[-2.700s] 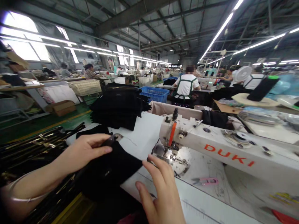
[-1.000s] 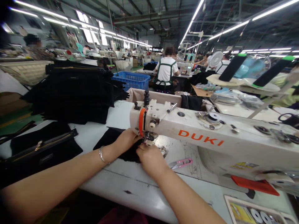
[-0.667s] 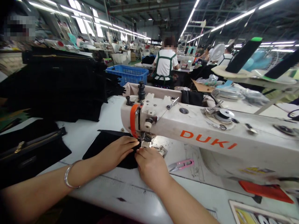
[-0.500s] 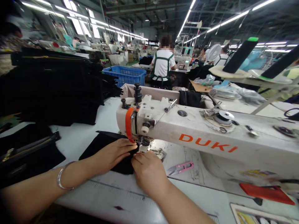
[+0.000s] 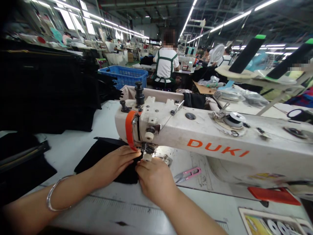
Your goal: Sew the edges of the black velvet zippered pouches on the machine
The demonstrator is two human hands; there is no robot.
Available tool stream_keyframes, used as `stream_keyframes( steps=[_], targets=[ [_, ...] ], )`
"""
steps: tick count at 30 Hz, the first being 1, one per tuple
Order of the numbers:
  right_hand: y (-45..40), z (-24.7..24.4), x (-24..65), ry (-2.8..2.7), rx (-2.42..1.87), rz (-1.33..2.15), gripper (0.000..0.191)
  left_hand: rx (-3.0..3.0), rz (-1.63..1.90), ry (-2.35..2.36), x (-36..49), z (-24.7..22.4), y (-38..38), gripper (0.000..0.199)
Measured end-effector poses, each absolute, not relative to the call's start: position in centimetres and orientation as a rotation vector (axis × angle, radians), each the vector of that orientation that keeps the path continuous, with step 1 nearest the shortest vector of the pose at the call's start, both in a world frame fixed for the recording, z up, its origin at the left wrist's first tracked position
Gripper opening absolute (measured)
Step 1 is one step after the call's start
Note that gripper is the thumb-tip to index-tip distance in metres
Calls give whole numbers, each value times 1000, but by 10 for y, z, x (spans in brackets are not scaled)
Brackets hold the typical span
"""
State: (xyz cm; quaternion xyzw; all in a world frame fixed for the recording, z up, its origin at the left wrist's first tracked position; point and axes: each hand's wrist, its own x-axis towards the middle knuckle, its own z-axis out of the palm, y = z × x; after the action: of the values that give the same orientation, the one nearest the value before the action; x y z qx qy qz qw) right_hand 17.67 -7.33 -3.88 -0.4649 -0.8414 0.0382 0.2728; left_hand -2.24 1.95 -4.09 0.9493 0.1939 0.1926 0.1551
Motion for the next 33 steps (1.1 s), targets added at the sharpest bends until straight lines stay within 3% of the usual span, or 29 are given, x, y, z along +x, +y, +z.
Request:
stream_keyframes(
  steps=[33],
  targets=[
    [-70, -39, 174, -2286, -1231, 139, 24, 2692, 416, 559, -16, -30, 24, 35]
  ],
)
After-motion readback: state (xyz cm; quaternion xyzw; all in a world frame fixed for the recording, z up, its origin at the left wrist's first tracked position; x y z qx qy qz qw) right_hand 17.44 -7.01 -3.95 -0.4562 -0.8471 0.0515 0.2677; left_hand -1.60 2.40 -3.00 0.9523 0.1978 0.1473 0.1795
